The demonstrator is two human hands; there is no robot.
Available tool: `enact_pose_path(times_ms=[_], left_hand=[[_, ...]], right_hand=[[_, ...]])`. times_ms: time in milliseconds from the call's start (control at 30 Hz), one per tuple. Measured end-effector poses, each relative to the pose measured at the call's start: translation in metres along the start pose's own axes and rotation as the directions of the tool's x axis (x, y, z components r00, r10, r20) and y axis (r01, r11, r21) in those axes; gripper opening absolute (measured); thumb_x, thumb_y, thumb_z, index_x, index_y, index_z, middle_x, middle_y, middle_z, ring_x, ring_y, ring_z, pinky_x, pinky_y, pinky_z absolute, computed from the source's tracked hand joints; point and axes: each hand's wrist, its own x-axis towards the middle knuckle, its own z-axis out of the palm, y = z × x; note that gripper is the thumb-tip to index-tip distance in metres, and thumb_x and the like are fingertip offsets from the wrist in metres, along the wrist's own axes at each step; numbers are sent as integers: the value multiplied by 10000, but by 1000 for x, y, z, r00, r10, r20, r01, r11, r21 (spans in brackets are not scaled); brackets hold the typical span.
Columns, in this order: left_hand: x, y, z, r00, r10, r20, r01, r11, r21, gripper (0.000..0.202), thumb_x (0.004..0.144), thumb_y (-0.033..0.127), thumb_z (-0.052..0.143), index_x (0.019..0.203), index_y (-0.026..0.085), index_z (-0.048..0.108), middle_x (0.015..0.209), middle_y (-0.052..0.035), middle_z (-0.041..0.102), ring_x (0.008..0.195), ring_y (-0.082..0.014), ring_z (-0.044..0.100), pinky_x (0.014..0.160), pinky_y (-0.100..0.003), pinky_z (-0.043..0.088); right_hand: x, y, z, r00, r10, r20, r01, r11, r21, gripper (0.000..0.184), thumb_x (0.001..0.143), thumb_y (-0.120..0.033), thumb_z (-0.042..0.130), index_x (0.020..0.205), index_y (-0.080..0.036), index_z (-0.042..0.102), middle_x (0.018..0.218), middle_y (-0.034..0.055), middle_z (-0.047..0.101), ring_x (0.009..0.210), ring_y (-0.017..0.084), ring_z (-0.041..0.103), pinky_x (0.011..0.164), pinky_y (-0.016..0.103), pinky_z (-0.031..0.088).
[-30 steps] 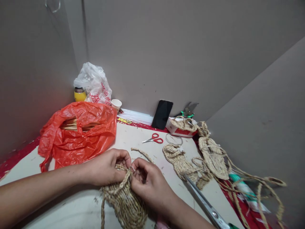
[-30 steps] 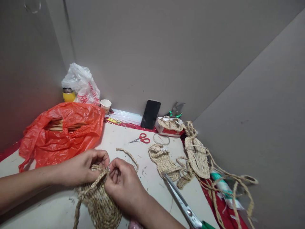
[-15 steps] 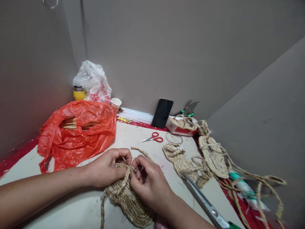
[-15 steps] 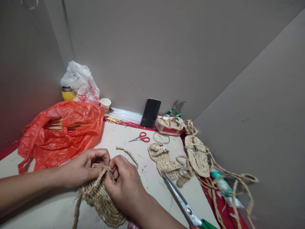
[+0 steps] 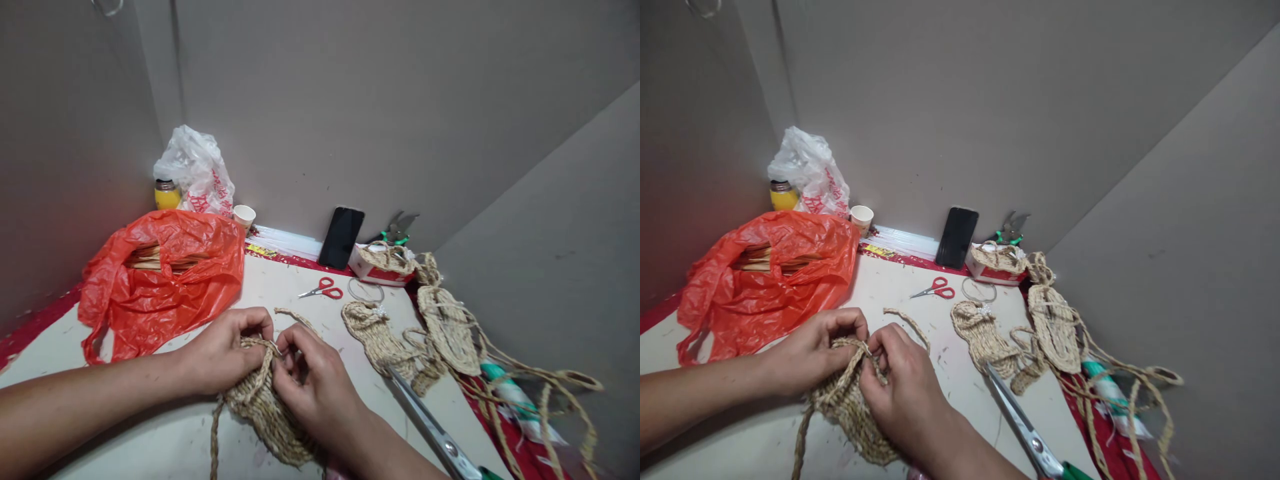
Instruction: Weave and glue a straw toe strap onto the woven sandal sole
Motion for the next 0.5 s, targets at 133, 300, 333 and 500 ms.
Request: enact_pose_path(times_ms=[133, 300, 333, 500], left_hand=[[-2, -1, -1, 1000, 24, -3, -24, 1000, 7, 70, 711, 130, 488, 751, 156, 539, 709, 25, 520, 681, -120, 451, 613, -234, 367], [-2, -1, -1, 1000, -12, -14, 11, 998, -62, 52, 721, 150, 518, 757, 150, 556, 700, 21, 534, 673, -119, 462, 614, -235, 369], [-2, 0, -1, 1000, -22, -13, 21, 996, -88, 55, 724, 157, 528, 768, 151, 559, 704, 20, 543, 665, -116, 465, 609, -232, 370], [-1, 7, 0, 993, -116, -6, 110, 959, -260, 135, 706, 183, 611, 827, 152, 561, 696, 19, 595, 598, -95, 487, 556, -204, 375]], right_hand=[[1, -2, 0, 1000, -25, 0, 25, 1000, 11, 156, 723, -63, 510, 762, -210, 479, 684, -33, 477, 598, 127, 470, 555, 236, 361], [2, -1, -3, 1000, -23, 8, 23, 999, 50, 131, 761, -75, 511, 766, -206, 500, 696, -23, 494, 613, 130, 488, 570, 240, 384], [2, -1, -4, 1000, -20, 7, 20, 998, 59, 121, 772, -84, 514, 767, -205, 507, 698, -20, 498, 618, 132, 492, 571, 240, 389], [2, -6, -7, 998, 63, 1, -62, 983, 173, 75, 815, -138, 521, 840, -209, 527, 707, -22, 518, 583, 122, 496, 524, 220, 418]])
